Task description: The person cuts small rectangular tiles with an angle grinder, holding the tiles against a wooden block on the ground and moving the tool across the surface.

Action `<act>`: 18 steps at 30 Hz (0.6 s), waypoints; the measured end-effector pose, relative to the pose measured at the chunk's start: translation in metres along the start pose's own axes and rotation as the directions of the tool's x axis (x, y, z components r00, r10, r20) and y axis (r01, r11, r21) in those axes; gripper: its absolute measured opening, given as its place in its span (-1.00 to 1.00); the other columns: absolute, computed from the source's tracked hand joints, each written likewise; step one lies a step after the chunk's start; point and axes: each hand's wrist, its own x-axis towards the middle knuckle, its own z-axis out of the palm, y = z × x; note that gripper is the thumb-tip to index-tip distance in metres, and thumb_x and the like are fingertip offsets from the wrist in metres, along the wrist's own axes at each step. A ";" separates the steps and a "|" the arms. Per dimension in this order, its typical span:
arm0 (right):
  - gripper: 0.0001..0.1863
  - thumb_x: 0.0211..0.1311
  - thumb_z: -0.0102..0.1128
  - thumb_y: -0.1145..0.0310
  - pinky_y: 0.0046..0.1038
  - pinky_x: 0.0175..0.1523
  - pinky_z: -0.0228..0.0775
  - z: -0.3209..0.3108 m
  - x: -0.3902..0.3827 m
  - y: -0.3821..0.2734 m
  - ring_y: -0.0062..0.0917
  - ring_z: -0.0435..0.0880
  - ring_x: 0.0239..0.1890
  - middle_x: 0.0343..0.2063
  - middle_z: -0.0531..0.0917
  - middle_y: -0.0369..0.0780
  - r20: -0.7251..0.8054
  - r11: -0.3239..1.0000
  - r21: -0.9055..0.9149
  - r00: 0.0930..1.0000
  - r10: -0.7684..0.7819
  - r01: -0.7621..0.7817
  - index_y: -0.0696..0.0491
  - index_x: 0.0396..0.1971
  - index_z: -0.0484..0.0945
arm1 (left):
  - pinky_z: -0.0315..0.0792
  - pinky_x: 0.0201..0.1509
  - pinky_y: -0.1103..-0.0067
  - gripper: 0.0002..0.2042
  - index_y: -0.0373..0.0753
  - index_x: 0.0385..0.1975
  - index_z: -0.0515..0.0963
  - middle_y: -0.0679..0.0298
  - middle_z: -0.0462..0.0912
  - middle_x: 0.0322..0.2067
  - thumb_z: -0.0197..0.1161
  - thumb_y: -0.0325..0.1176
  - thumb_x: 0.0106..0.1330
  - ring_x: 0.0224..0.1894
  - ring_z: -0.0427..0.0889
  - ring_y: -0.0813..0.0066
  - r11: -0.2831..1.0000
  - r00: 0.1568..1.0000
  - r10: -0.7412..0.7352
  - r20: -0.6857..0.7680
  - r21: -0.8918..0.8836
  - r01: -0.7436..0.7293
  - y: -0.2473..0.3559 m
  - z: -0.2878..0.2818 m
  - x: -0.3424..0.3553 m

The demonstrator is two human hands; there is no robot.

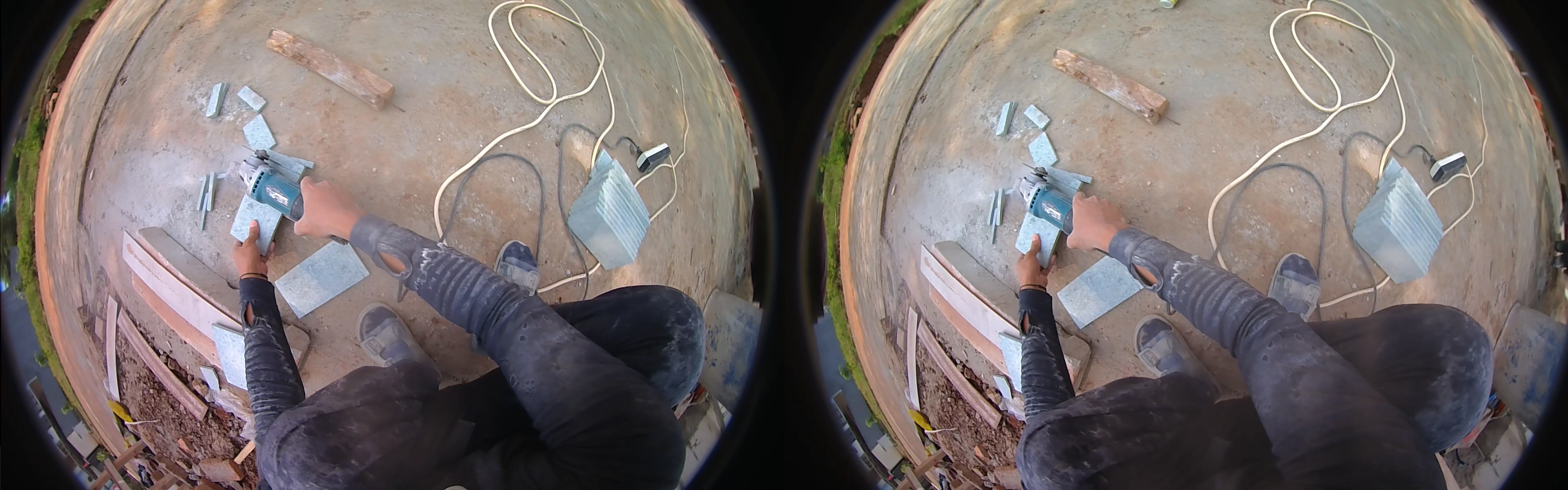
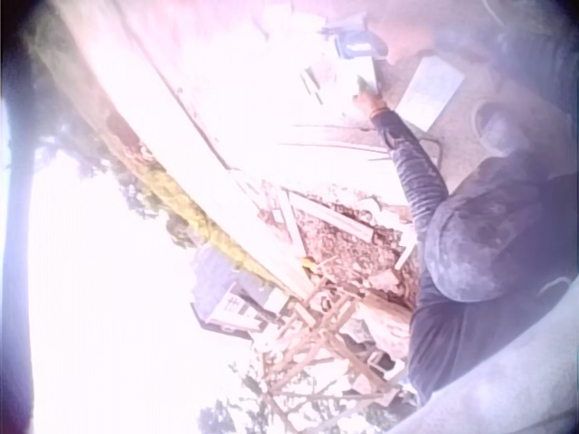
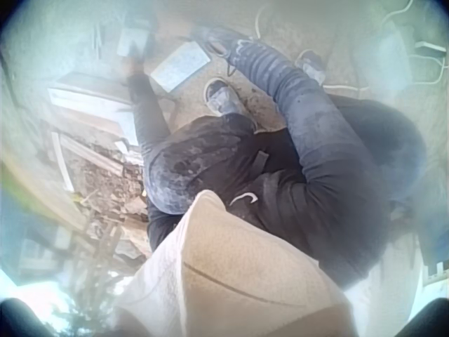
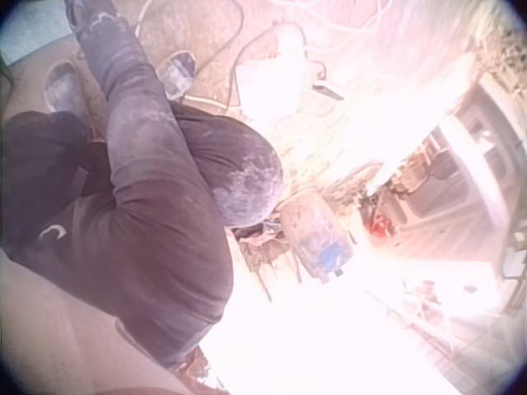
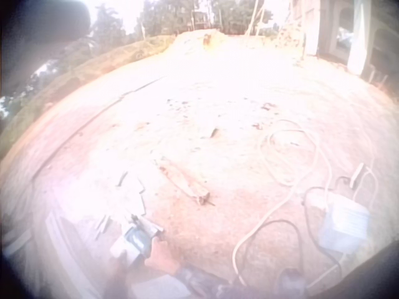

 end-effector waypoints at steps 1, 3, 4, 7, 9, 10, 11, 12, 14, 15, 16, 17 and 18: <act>-0.40 -0.15 0.37 0.19 -0.15 0.06 0.49 0.000 -0.001 0.001 0.00 0.63 -0.05 -0.18 0.65 0.11 -0.005 1.000 0.004 1.000 0.003 -0.003 0.25 -0.12 0.43 | 0.62 -0.39 0.42 -0.61 -0.24 -0.04 0.51 0.25 0.64 -0.18 0.42 -0.19 0.25 -0.25 0.66 0.36 1.000 1.000 0.000 0.002 -0.003 0.000 0.000 0.000 0.000; -0.41 -0.16 0.37 0.20 -0.15 0.04 0.50 0.000 -0.004 0.001 0.01 0.63 -0.06 -0.19 0.65 0.11 -0.013 1.000 0.012 1.000 0.009 -0.009 0.24 -0.14 0.44 | 0.62 -0.40 0.42 -0.62 -0.23 -0.04 0.52 0.24 0.64 -0.19 0.42 -0.19 0.25 -0.26 0.66 0.36 1.000 1.000 0.000 0.004 -0.007 0.000 0.000 0.000 -0.001; -0.41 -0.16 0.37 0.20 -0.14 0.04 0.50 -0.001 -0.006 0.001 0.01 0.63 -0.07 -0.20 0.65 0.12 -0.012 1.000 0.012 1.000 0.010 -0.010 0.24 -0.14 0.44 | 0.62 -0.41 0.43 -0.62 -0.23 -0.04 0.52 0.24 0.64 -0.20 0.42 -0.20 0.25 -0.26 0.66 0.37 1.000 1.000 0.001 0.004 -0.008 -0.001 0.000 -0.001 -0.001; -0.42 -0.17 0.37 0.20 -0.13 0.02 0.50 -0.001 -0.010 0.002 0.02 0.64 -0.08 -0.21 0.65 0.13 -0.017 1.000 0.013 1.000 0.008 -0.008 0.24 -0.14 0.44 | 0.62 -0.41 0.43 -0.63 -0.22 -0.04 0.52 0.25 0.64 -0.20 0.41 -0.19 0.25 -0.26 0.66 0.37 1.000 1.000 -0.004 0.002 -0.001 0.004 0.000 -0.001 -0.001; -0.42 -0.17 0.37 0.21 -0.13 0.01 0.51 -0.002 -0.013 0.004 0.02 0.64 -0.10 -0.22 0.65 0.13 -0.032 1.000 0.018 0.999 0.000 0.000 0.25 -0.15 0.43 | 0.62 -0.41 0.43 -0.63 -0.21 -0.04 0.52 0.25 0.64 -0.20 0.41 -0.19 0.25 -0.26 0.66 0.37 1.000 1.000 -0.006 0.004 0.002 0.006 0.000 -0.001 0.000; -0.42 -0.17 0.37 0.21 -0.12 0.00 0.51 -0.003 -0.015 0.005 0.02 0.65 -0.10 -0.23 0.65 0.13 -0.026 1.000 0.021 1.000 -0.001 0.001 0.25 -0.15 0.43 | 0.62 -0.41 0.43 -0.63 -0.20 -0.04 0.52 0.25 0.64 -0.20 0.41 -0.19 0.25 -0.26 0.66 0.37 1.000 1.000 -0.006 0.007 0.001 0.006 0.000 -0.001 0.000; -0.42 -0.17 0.37 0.21 -0.12 -0.01 0.51 -0.004 -0.017 0.006 0.03 0.65 -0.11 -0.24 0.65 0.14 -0.020 1.000 0.023 1.000 -0.001 0.002 0.25 -0.15 0.43 | 0.62 -0.41 0.43 -0.63 -0.20 -0.04 0.52 0.26 0.64 -0.20 0.41 -0.19 0.25 -0.26 0.66 0.37 1.000 1.000 -0.005 0.010 0.001 0.005 0.000 -0.001 0.000; -0.42 -0.17 0.38 0.21 -0.12 -0.01 0.52 -0.005 -0.018 0.007 0.03 0.65 -0.12 -0.25 0.65 0.14 -0.015 1.000 0.026 1.000 -0.002 0.002 0.26 -0.16 0.43 | 0.62 -0.41 0.42 -0.63 -0.20 -0.04 0.52 0.26 0.64 -0.20 0.42 -0.19 0.25 -0.26 0.66 0.37 1.000 1.000 -0.007 0.009 0.007 0.007 0.000 -0.001 0.000; -0.42 -0.17 0.38 0.21 -0.12 -0.03 0.52 -0.007 -0.021 0.008 0.04 0.66 -0.14 -0.26 0.65 0.14 -0.008 1.000 0.022 1.000 0.006 -0.005 0.26 -0.16 0.42 | 0.62 -0.40 0.42 -0.62 -0.20 -0.03 0.52 0.26 0.64 -0.19 0.42 -0.18 0.25 -0.24 0.66 0.37 1.000 1.000 -0.012 0.006 0.019 0.012 -0.001 0.000 0.001; -0.42 -0.17 0.39 0.21 -0.12 -0.04 0.53 -0.007 -0.023 0.008 0.04 0.66 -0.15 -0.27 0.65 0.14 -0.004 1.000 0.021 1.000 0.008 -0.008 0.26 -0.16 0.42 | 0.62 -0.39 0.41 -0.61 -0.19 -0.02 0.51 0.26 0.64 -0.18 0.42 -0.18 0.24 -0.24 0.66 0.36 1.000 1.000 -0.012 0.007 0.014 0.012 -0.001 -0.001 0.001; -0.42 -0.17 0.39 0.22 -0.12 -0.04 0.53 -0.007 -0.024 0.009 0.04 0.66 -0.15 -0.27 0.65 0.14 -0.006 1.000 0.023 1.000 0.006 -0.006 0.26 -0.16 0.42 | 0.62 -0.39 0.41 -0.61 -0.19 -0.01 0.51 0.26 0.64 -0.18 0.42 -0.18 0.24 -0.23 0.66 0.36 1.000 1.000 -0.013 0.009 0.010 0.012 -0.001 -0.001 0.002; -0.42 -0.16 0.39 0.22 -0.12 -0.04 0.53 -0.008 -0.026 0.009 0.04 0.66 -0.15 -0.26 0.65 0.14 -0.008 1.000 0.024 1.000 0.004 -0.004 0.26 -0.16 0.42 | 0.62 -0.38 0.41 -0.60 -0.19 -0.01 0.51 0.26 0.64 -0.17 0.42 -0.18 0.24 -0.22 0.66 0.36 1.000 1.000 -0.013 0.010 0.005 0.013 -0.001 -0.002 0.002; -0.42 -0.16 0.39 0.22 -0.12 -0.05 0.53 -0.008 -0.028 0.010 0.04 0.66 -0.15 -0.26 0.66 0.14 -0.011 1.000 0.025 1.000 0.003 -0.002 0.26 -0.16 0.42 | 0.62 -0.38 0.41 -0.60 -0.18 0.00 0.51 0.26 0.64 -0.17 0.42 -0.18 0.24 -0.21 0.65 0.36 1.000 1.000 -0.014 0.005 0.006 0.014 -0.001 -0.002 0.002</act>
